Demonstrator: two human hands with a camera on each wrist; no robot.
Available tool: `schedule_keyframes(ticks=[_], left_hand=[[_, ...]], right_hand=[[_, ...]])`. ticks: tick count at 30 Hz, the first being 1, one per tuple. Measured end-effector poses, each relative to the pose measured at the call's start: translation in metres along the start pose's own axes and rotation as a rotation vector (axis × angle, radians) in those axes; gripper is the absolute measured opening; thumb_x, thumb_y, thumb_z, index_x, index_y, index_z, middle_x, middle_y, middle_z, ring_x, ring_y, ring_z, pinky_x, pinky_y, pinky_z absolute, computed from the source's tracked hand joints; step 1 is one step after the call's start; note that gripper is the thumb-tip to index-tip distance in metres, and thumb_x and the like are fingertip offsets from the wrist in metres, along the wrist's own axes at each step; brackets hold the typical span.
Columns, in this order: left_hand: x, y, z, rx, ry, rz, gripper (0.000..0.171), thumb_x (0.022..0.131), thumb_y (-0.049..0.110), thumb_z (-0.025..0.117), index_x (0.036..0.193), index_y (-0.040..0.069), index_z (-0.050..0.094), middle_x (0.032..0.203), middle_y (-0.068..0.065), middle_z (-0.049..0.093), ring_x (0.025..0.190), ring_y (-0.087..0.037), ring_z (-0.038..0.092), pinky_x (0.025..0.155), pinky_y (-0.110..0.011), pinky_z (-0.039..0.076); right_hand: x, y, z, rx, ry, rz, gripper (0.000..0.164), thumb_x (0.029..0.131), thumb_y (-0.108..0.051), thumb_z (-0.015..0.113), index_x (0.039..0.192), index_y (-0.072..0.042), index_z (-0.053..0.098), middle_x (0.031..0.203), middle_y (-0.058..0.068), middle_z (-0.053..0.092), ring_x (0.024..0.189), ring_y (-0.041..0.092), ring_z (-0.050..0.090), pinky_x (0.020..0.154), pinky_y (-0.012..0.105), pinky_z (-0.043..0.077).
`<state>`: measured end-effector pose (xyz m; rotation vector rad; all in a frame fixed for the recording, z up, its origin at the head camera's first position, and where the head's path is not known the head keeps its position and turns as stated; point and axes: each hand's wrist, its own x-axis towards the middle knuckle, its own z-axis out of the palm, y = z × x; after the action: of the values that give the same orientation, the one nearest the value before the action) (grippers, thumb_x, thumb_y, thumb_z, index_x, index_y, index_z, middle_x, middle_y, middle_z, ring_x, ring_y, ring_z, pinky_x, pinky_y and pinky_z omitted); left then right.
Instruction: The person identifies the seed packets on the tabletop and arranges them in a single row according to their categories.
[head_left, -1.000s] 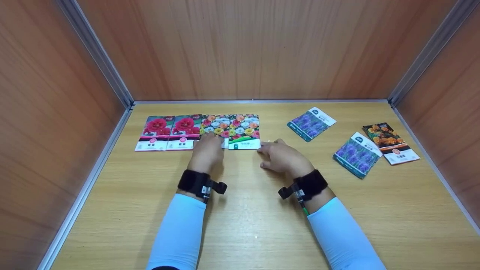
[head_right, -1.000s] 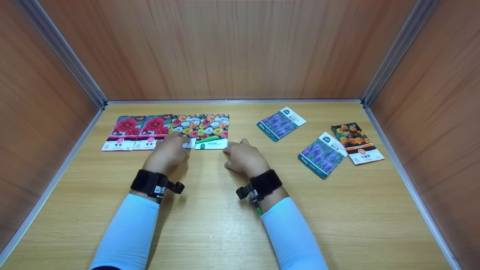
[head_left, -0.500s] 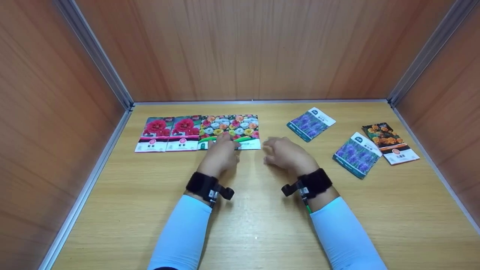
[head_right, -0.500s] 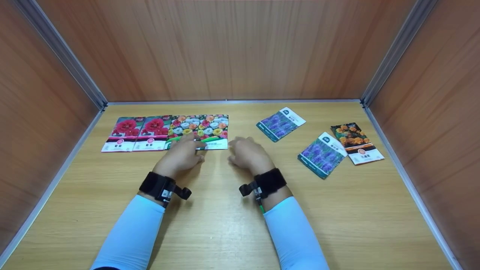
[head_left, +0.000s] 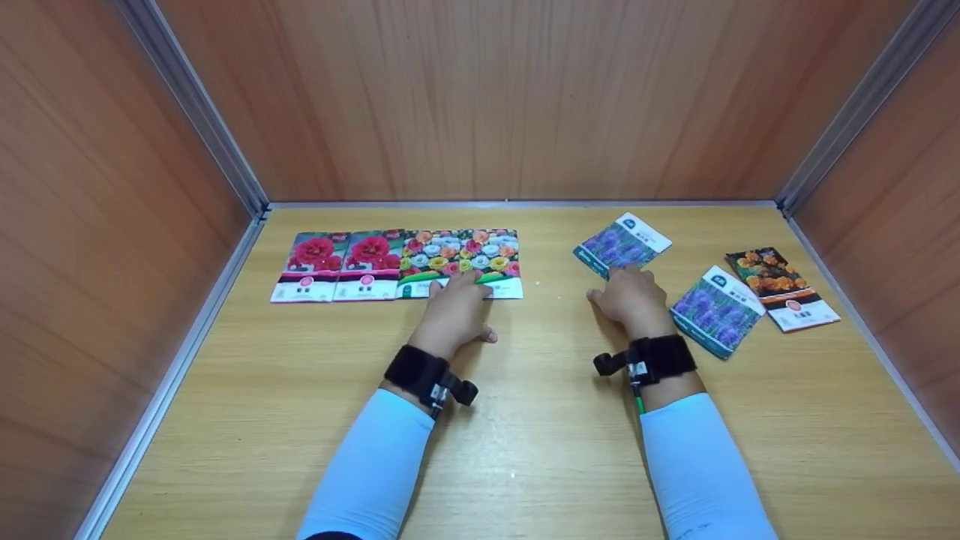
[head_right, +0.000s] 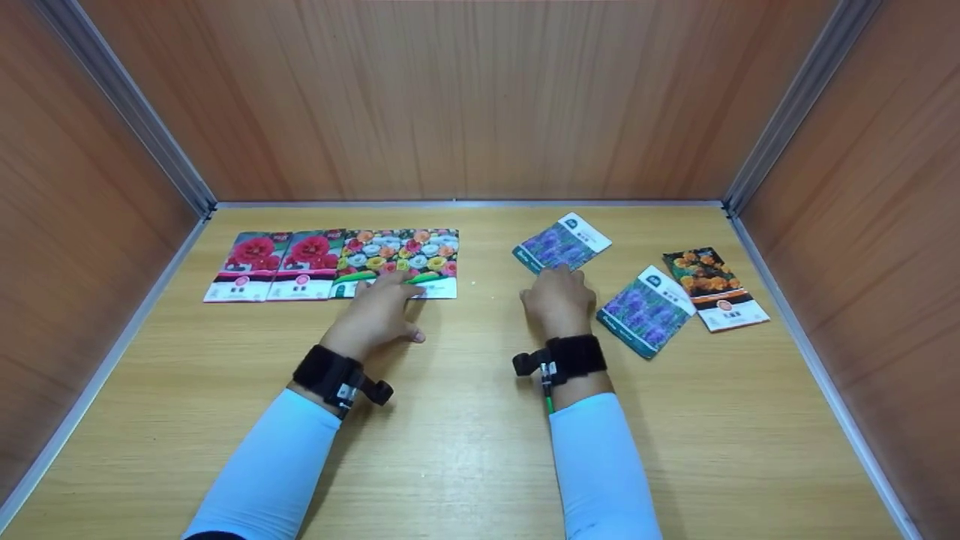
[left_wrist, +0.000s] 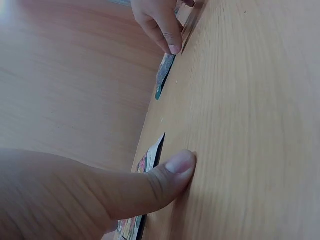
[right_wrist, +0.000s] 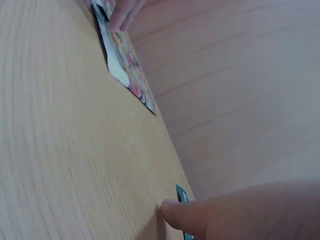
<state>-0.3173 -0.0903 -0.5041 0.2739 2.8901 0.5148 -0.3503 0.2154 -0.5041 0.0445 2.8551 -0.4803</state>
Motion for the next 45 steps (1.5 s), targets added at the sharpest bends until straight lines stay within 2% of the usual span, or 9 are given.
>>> schedule_keyframes(ticks=[8, 10, 12, 16, 20, 27, 31, 38, 45], left_hand=[[0.001, -0.002, 0.002, -0.026, 0.018, -0.026, 0.089, 0.079, 0.036, 0.105, 0.157, 0.017, 0.069, 0.185, -0.009, 0.039, 0.175, -0.036, 0.027, 0.140, -0.075, 0.015], [0.001, -0.002, 0.002, -0.039, 0.012, -0.036, 0.088, 0.079, 0.035, 0.105, 0.158, 0.017, 0.069, 0.185, -0.010, 0.038, 0.176, -0.036, 0.027, 0.141, -0.074, 0.013], [0.001, -0.001, 0.002, -0.045, 0.008, -0.043, 0.088, 0.080, 0.034, 0.105, 0.158, 0.017, 0.068, 0.186, -0.010, 0.037, 0.176, -0.037, 0.026, 0.141, -0.074, 0.013], [0.002, 0.001, 0.002, -0.049, -0.002, -0.043, 0.088, 0.080, 0.032, 0.104, 0.158, 0.017, 0.068, 0.187, -0.010, 0.035, 0.177, -0.038, 0.023, 0.141, -0.074, 0.012], [0.003, 0.001, 0.002, -0.056, -0.005, -0.043, 0.086, 0.080, 0.031, 0.104, 0.158, 0.018, 0.069, 0.187, -0.008, 0.035, 0.177, -0.038, 0.024, 0.141, -0.074, 0.012], [0.003, -0.002, 0.004, -0.062, 0.006, -0.052, 0.089, 0.078, 0.034, 0.105, 0.158, 0.019, 0.069, 0.186, -0.013, 0.035, 0.176, -0.039, 0.026, 0.140, -0.076, 0.010], [0.004, -0.002, 0.004, -0.068, 0.012, -0.050, 0.090, 0.077, 0.035, 0.105, 0.158, 0.019, 0.069, 0.186, -0.014, 0.036, 0.175, -0.039, 0.026, 0.140, -0.076, 0.010], [0.002, -0.001, 0.003, -0.068, 0.008, -0.047, 0.090, 0.078, 0.034, 0.106, 0.158, 0.017, 0.069, 0.184, -0.015, 0.039, 0.175, -0.038, 0.028, 0.140, -0.075, 0.011], [0.002, -0.003, 0.003, -0.063, 0.005, -0.047, 0.090, 0.078, 0.035, 0.106, 0.158, 0.018, 0.069, 0.183, -0.014, 0.041, 0.174, -0.038, 0.029, 0.140, -0.075, 0.011]], right_hand=[[0.001, -0.009, 0.008, -0.005, 0.040, -0.117, 0.057, 0.112, -0.037, 0.069, 0.156, 0.000, 0.061, 0.150, 0.027, 0.068, 0.139, 0.051, 0.063, 0.114, 0.068, 0.055], [0.002, -0.013, 0.010, -0.002, 0.042, -0.132, 0.054, 0.112, -0.035, 0.070, 0.153, -0.001, 0.063, 0.148, 0.025, 0.070, 0.138, 0.049, 0.066, 0.115, 0.067, 0.055], [0.002, -0.017, 0.012, -0.004, 0.033, -0.148, 0.053, 0.112, -0.033, 0.070, 0.155, -0.003, 0.063, 0.152, 0.025, 0.068, 0.143, 0.050, 0.063, 0.119, 0.067, 0.053], [0.002, -0.022, 0.014, -0.005, 0.013, -0.153, 0.054, 0.114, -0.031, 0.068, 0.164, -0.012, 0.059, 0.168, 0.027, 0.052, 0.156, 0.053, 0.049, 0.128, 0.071, 0.044], [0.001, -0.024, 0.015, -0.015, 0.005, -0.143, 0.053, 0.115, -0.030, 0.066, 0.166, -0.018, 0.059, 0.175, 0.028, 0.041, 0.158, 0.051, 0.044, 0.130, 0.071, 0.042], [0.000, -0.029, 0.016, -0.031, -0.010, -0.193, 0.049, 0.115, -0.028, 0.066, 0.162, -0.015, 0.064, 0.177, 0.019, 0.047, 0.164, 0.048, 0.043, 0.134, 0.068, 0.039], [0.000, -0.032, 0.018, -0.026, -0.024, -0.220, 0.050, 0.116, -0.027, 0.065, 0.164, -0.014, 0.062, 0.180, 0.019, 0.045, 0.169, 0.048, 0.038, 0.137, 0.066, 0.034], [-0.001, -0.032, 0.021, -0.028, -0.001, -0.290, 0.050, 0.114, -0.025, 0.067, 0.162, -0.011, 0.064, 0.177, 0.022, 0.050, 0.167, 0.047, 0.043, 0.137, 0.063, 0.036], [-0.001, -0.033, 0.021, -0.018, -0.015, -0.282, 0.050, 0.114, -0.025, 0.067, 0.163, -0.014, 0.064, 0.178, 0.021, 0.049, 0.167, 0.047, 0.042, 0.137, 0.065, 0.035]])
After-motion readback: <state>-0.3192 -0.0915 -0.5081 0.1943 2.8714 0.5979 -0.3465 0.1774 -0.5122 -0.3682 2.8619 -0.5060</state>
